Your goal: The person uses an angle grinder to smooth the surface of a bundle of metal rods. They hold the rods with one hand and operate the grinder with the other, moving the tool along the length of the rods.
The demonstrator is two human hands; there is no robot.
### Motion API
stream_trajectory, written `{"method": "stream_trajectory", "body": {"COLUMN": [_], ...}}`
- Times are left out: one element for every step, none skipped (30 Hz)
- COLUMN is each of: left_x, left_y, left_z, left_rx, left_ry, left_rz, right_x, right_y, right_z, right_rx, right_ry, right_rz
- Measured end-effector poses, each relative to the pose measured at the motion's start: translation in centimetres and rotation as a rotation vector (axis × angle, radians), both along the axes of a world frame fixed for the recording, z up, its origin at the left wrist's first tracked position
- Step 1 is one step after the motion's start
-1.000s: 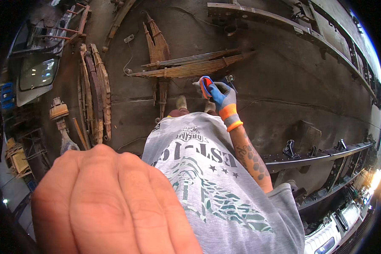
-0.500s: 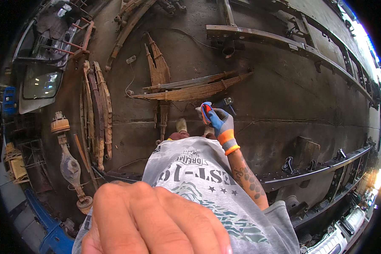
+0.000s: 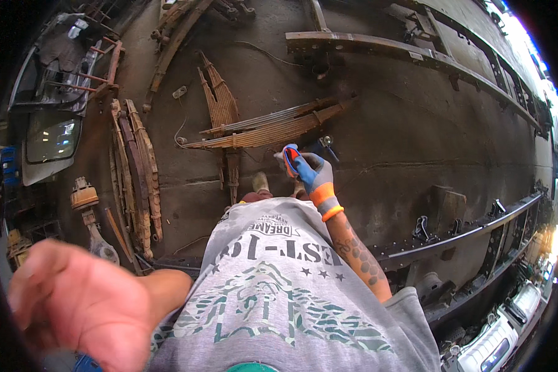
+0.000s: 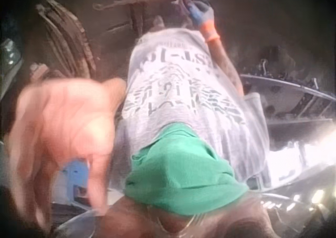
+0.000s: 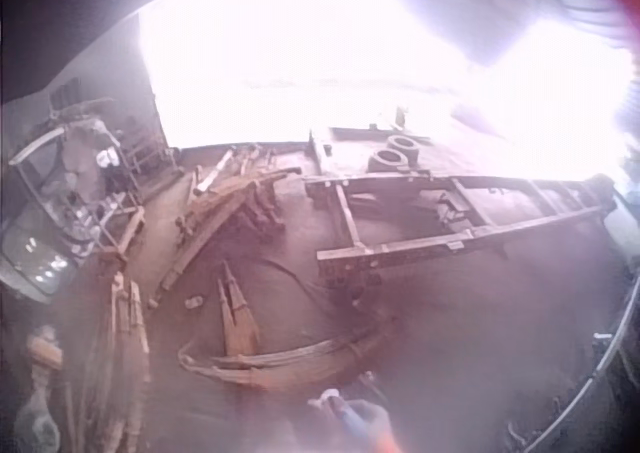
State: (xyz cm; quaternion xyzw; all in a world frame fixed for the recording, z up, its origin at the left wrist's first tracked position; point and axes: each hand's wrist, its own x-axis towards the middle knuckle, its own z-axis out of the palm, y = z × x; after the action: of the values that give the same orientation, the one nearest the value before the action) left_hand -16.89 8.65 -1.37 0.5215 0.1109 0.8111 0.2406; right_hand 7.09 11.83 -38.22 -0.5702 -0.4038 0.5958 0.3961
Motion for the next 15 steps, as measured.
{"method": "stream_trajectory", "body": {"left_x": [-1.1,-1.9,-2.4,-2.9,-3.3,-3.6,-3.9,-4.1,-4.3,-4.6,-4.3,-4.0,-3.9,-3.7,-3.5], "left_y": [-0.5,-0.9,-1.2,-1.5,-1.9,-2.4,-2.7,-3.1,-3.3,-3.4,-3.8,-4.2,-4.3,-4.3,-4.6], "left_z": [0.6,0.9,1.2,1.4,1.5,1.5,1.6,1.7,1.7,1.6,1.4,1.2,1.2,1.1,1.1], "left_rx": [0.004,0.004,0.000,0.000,-0.005,-0.014,-0.020,-0.030,-0.033,-0.036,-0.046,-0.048,-0.050,-0.050,-0.056], "left_ry": [0.080,0.137,0.187,0.222,0.251,0.282,0.308,0.330,0.361,0.378,0.395,0.403,0.414,0.424,0.429], "left_rz": [0.117,0.190,0.249,0.289,0.330,0.358,0.387,0.417,0.438,0.466,0.483,0.505,0.528,0.545,0.557], "right_x": [-0.3,-0.1,-0.1,-0.4,-0.5,-0.2,0.0,0.4,0.2,0.2,0.3,0.2,0.4,0.2,0.5], "right_y": [0.2,-0.3,-0.3,-0.2,-0.1,-0.3,-0.3,-0.2,0.0,-0.3,-0.8,-0.9,-0.7,-0.4,-0.5], "right_z": [0.8,0.7,0.8,1.0,1.4,1.2,0.7,0.3,0.1,0.1,0.3,0.7,0.1,0.0,0.0], "right_rx": [0.000,-0.023,-0.037,-0.052,-0.131,-0.088,-0.044,-0.001,0.016,-0.011,-0.038,-0.062,-0.047,-0.041,-0.039], "right_ry": [-0.022,-0.013,0.000,0.013,-0.011,-0.015,-0.020,-0.026,-0.026,-0.023,-0.021,-0.015,0.012,0.020,0.021], "right_rz": [-0.026,-0.038,-0.046,-0.054,-0.059,-0.049,-0.039,-0.029,-0.016,-0.031,-0.046,-0.056,-0.045,-0.046,-0.046]}}
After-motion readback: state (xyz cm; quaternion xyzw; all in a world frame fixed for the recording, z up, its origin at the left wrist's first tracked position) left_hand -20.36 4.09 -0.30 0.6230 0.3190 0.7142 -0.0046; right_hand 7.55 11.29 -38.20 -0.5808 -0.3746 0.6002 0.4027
